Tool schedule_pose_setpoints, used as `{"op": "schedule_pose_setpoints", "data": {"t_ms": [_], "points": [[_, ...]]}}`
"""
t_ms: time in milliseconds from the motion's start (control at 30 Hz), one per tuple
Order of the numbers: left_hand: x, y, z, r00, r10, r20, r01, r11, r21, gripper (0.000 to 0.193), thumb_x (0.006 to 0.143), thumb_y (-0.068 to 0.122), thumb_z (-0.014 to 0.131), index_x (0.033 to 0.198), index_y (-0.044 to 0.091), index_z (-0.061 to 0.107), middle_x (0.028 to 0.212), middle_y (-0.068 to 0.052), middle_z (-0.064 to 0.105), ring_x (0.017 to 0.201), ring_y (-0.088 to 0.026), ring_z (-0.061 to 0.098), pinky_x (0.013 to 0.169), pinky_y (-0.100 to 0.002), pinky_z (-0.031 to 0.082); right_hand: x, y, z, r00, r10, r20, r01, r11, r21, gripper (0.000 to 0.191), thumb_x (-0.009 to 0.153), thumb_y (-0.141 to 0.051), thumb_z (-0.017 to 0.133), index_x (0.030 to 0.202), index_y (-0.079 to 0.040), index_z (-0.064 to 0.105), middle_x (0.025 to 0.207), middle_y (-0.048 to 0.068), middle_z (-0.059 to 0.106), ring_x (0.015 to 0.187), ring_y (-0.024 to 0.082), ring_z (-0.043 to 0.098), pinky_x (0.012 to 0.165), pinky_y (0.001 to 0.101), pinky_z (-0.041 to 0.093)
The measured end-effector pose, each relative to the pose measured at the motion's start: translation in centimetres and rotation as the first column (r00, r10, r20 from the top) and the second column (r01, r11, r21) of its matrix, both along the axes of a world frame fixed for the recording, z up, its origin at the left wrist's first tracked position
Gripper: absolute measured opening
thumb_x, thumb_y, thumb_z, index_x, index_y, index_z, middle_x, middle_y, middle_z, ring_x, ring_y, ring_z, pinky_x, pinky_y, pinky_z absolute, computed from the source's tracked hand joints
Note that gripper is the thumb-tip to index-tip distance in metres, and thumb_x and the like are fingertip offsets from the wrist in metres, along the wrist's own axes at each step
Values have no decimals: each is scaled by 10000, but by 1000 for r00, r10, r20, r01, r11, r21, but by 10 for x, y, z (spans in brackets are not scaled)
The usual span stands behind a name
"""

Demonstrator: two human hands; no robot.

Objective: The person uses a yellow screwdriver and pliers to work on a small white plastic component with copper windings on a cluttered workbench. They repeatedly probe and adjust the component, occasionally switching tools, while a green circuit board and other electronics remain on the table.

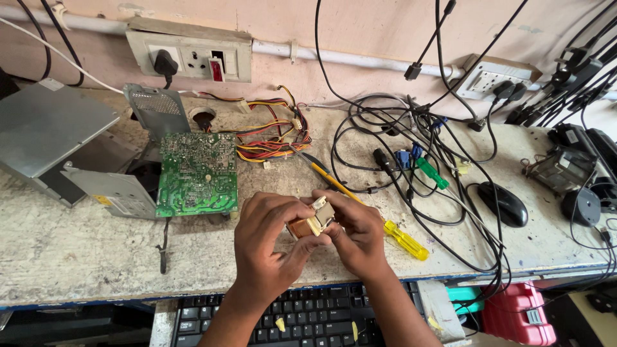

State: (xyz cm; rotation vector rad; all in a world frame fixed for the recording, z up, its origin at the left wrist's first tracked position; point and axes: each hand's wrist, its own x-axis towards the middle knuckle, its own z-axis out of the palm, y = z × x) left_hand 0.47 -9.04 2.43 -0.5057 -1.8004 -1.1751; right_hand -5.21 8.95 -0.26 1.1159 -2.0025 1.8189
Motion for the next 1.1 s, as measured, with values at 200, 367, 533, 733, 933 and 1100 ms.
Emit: {"op": "schedule_pose_setpoints", "data": {"t_ms": [200, 367, 533, 733, 933, 1100], "points": [[0, 1, 0, 995, -60, 77, 54, 996, 76, 459, 791, 378, 874, 1054, 72, 656, 1034, -41, 680, 932, -215, 657, 831, -354, 506, -3, 5, -5, 998, -5, 66, 4, 1000, 14, 507, 981, -249, 738, 1355, 80, 643, 1170, 181, 750, 1017, 203, 717, 901, 316, 586], [-1, 0, -1, 998, -53, -26, 53, 998, 29, 454, 796, 306, 882, 1102, 92, 623, 1099, -49, 704, 1070, -250, 663, 946, -385, 512, -2, 2, -6, 995, 97, 12, -95, 987, -133, 477, 1005, -188, 720, 1384, 66, 580, 1338, 216, 675, 1251, 283, 682, 1090, 400, 569], [-4, 2, -6, 990, -105, -90, 110, 993, 48, 572, 822, 171, 884, 1236, 107, 493, 1191, -67, 723, 1262, -292, 640, 1066, -411, 527, -3, -1, -7, 998, 35, -57, -46, 977, -208, 384, 933, 94, 698, 1302, 56, 595, 1380, 244, 625, 1368, 341, 611, 1130, 463, 550], [-7, 4, -15, 979, -189, -76, 194, 979, 64, 600, 841, 47, 858, 1266, 115, 439, 1223, -112, 717, 1346, -322, 612, 1098, -427, 559, -4, 0, -10, 995, 31, -90, -52, 969, -241, 384, 891, 160, 663, 1254, 43, 610, 1392, 247, 615, 1369, 334, 607, 1145, 460, 536], [-7, 4, -15, 978, -184, -98, 188, 982, 30, 594, 844, 27, 837, 1267, 115, 430, 1270, -107, 703, 1373, -336, 595, 1148, -453, 516, -6, 1, -11, 992, 22, -127, -51, 973, -227, 369, 886, 169, 650, 1224, 29, 604, 1401, 249, 615, 1390, 354, 588, 1181, 480, 521], [-5, 5, -7, 980, -178, -90, 185, 980, 70, 650, 825, 52, 844, 1325, 101, 431, 1374, -189, 602, 1368, -350, 589, 1185, -466, 487, -7, -1, -12, 990, 46, -131, -79, 961, -266, 362, 888, 195, 635, 1207, 26, 603, 1409, 246, 602, 1407, 371, 577, 1193, 496, 518]]}}
